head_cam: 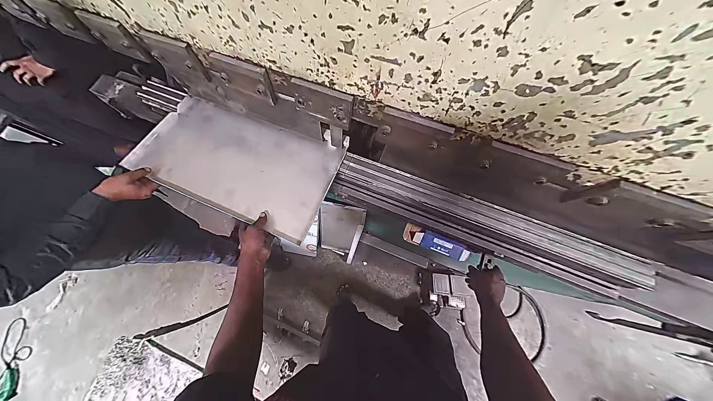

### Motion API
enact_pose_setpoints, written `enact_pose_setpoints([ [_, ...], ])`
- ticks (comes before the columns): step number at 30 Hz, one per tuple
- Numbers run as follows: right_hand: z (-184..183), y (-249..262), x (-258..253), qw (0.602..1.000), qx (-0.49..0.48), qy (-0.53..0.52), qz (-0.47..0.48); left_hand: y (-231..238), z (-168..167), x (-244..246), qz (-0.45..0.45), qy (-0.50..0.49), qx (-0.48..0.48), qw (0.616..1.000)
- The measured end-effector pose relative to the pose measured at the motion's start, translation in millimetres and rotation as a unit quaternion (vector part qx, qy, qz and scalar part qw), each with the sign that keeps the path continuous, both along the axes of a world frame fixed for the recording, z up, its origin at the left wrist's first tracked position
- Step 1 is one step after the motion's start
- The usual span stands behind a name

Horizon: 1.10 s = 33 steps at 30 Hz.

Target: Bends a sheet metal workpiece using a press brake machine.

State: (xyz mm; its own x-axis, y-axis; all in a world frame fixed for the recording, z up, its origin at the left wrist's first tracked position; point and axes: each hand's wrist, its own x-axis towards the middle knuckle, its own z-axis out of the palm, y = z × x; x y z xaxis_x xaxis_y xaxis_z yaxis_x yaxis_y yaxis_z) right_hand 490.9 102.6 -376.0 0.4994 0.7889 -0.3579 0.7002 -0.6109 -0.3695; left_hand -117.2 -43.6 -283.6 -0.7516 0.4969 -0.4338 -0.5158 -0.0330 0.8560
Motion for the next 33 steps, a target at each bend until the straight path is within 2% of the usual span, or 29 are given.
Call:
enact_pose_setpoints([
  [3,-1,-1,2,1.0,0.003,0.002,0.006,2,-14,2,-0.012,0.007,0.018,1.0],
  [7,13,-6,-10,0.997,0.021,-0.054,0.046,14,-9,4,-0.016,0.028,0.0,0.999],
  [10,28,-23,-28,0.982,0.1,-0.143,0.069,25,-13,-4,-0.016,0.01,0.012,1.0],
  [12,47,-36,-57,0.963,0.172,-0.162,0.127,29,-9,-3,-0.027,0.001,-0.008,1.0],
  [14,75,-43,-106,0.944,0.212,-0.084,0.24,35,-7,-6,-0.021,-0.014,-0.009,1.0],
  [17,103,-33,-194,0.906,0.177,0.044,0.381,43,-8,-6,-0.021,-0.019,-0.007,1.0],
  [19,107,-8,-247,0.888,0.154,0.122,0.415,50,-14,-5,-0.032,-0.018,0.004,0.999],
  [23,90,49,-349,0.891,0.097,0.257,0.361,63,-24,-10,-0.028,-0.016,0.036,0.999],
  [25,88,64,-388,0.9,0.025,0.357,0.25,64,-28,-13,-0.033,-0.017,0.043,0.998],
  [28,98,73,-423,0.876,-0.042,0.466,0.12,66,-28,-15,-0.035,-0.025,0.046,0.998],
  [33,97,75,-450,0.813,-0.049,0.58,-0.006,68,-29,-17,-0.031,-0.035,0.038,0.998],
])
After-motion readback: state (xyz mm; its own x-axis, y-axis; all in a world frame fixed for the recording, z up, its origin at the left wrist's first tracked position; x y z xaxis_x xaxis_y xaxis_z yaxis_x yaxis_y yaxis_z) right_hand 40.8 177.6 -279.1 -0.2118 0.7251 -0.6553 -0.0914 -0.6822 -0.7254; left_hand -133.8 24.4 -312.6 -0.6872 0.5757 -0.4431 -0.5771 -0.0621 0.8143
